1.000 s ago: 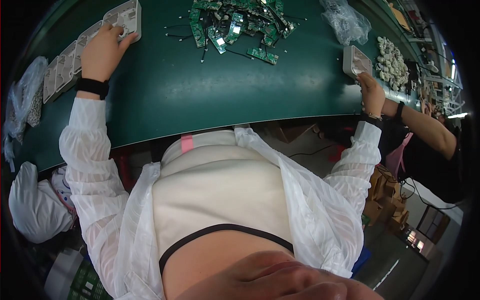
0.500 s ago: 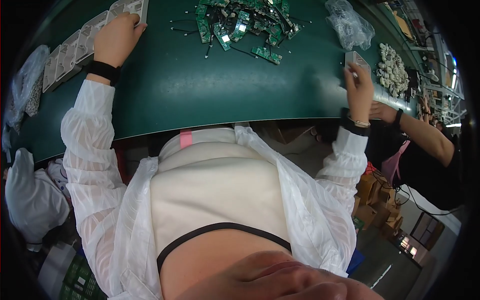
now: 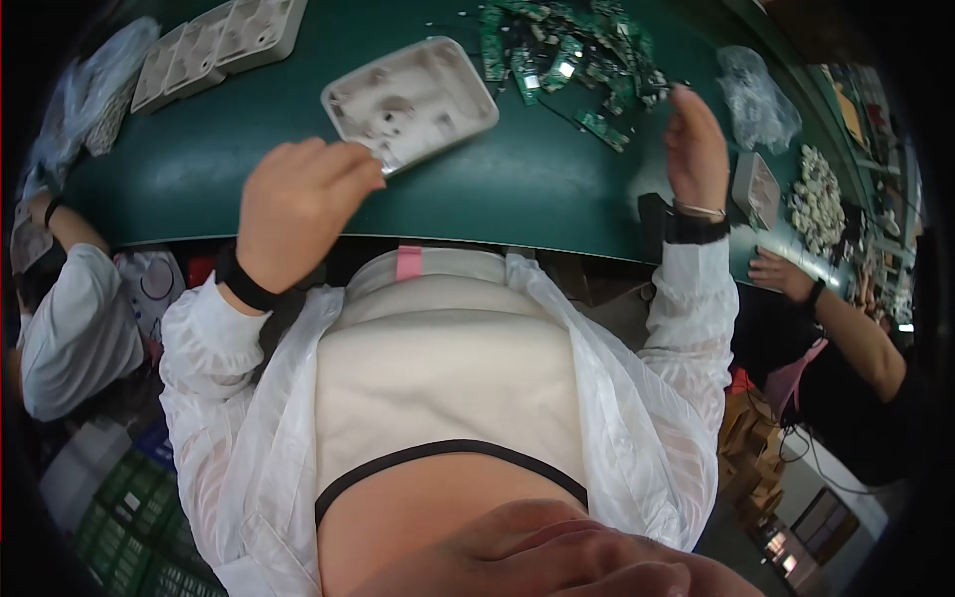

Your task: The person picks up a circuit board and a plastic housing by hand. They thread the wires of the circuit board through a hole in the housing and then press the circuit board into its designated slot within the housing.

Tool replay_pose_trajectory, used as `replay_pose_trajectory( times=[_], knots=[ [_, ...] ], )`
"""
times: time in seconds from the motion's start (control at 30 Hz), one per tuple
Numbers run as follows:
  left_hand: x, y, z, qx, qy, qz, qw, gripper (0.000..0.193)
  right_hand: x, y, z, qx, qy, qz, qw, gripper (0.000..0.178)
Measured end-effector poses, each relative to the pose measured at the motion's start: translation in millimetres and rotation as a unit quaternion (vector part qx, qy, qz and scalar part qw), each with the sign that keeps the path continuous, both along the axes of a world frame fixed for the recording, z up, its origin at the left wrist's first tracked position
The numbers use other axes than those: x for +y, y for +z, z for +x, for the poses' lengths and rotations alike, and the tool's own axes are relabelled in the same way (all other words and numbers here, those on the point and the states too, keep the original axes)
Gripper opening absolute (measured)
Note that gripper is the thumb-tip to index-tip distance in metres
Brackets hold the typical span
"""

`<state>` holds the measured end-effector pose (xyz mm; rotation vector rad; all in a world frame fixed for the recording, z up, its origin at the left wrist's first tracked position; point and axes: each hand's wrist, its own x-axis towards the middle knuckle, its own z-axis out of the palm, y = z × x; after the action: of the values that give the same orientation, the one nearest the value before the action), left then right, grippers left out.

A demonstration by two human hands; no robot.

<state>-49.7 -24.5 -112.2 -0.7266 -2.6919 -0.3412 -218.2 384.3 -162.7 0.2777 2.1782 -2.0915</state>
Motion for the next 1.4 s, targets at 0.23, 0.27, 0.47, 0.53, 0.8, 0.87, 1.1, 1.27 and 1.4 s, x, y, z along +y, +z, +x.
replay_pose_trajectory(
  times=[0.23, 0.27, 0.47, 0.53, 0.8, 0.87, 1.1, 1.27, 1.4],
  knots=[
    [21.0, -26.7, 24.5, -0.038, -0.059, 0.017, 0.997, 0.014, -6.7, -3.8, 33.6, -0.002, 0.023, -0.555, 0.832, 0.01],
    [17.7, -31.0, 27.0, -0.038, -0.057, 0.025, 0.997, 0.014, -21.4, -4.7, 45.1, -0.029, 0.04, -0.624, 0.78, 0.01],
    [15.9, -39.1, 30.7, -0.081, -0.024, 0.072, 0.994, 0.034, -67.8, -19.0, 101.1, -0.033, 0.061, -0.615, 0.786, 0.009],
    [16.7, -40.3, 29.1, -0.099, -0.011, 0.093, 0.991, 0.043, -75.9, -21.7, 111.1, -0.016, 0.058, -0.514, 0.856, 0.01],
    [21.4, -51.7, 12.7, -0.232, 0.121, 0.287, 0.921, 0.101, -89.6, -6.3, 128.8, 0.061, 0.099, -0.164, 0.98, 0.017],
    [26.0, -50.8, 11.6, -0.187, 0.091, 0.275, 0.939, 0.101, -99.8, 1.0, 133.4, 0.088, 0.115, -0.107, 0.984, 0.014],
    [41.6, -42.3, 13.3, -0.162, 0.059, 0.312, 0.934, 0.102, -125.4, 3.5, 143.1, 0.121, 0.187, -0.009, 0.975, 0.016],
    [45.6, -43.5, 14.5, -0.152, 0.041, 0.323, 0.933, 0.102, -137.4, -5.2, 143.3, 0.151, 0.21, 0.028, 0.966, 0.016],
    [46.3, -44.9, 15.9, -0.167, 0.039, 0.328, 0.929, 0.101, -142.3, -9.7, 142.2, 0.166, 0.208, 0.057, 0.962, 0.014]
  ],
)
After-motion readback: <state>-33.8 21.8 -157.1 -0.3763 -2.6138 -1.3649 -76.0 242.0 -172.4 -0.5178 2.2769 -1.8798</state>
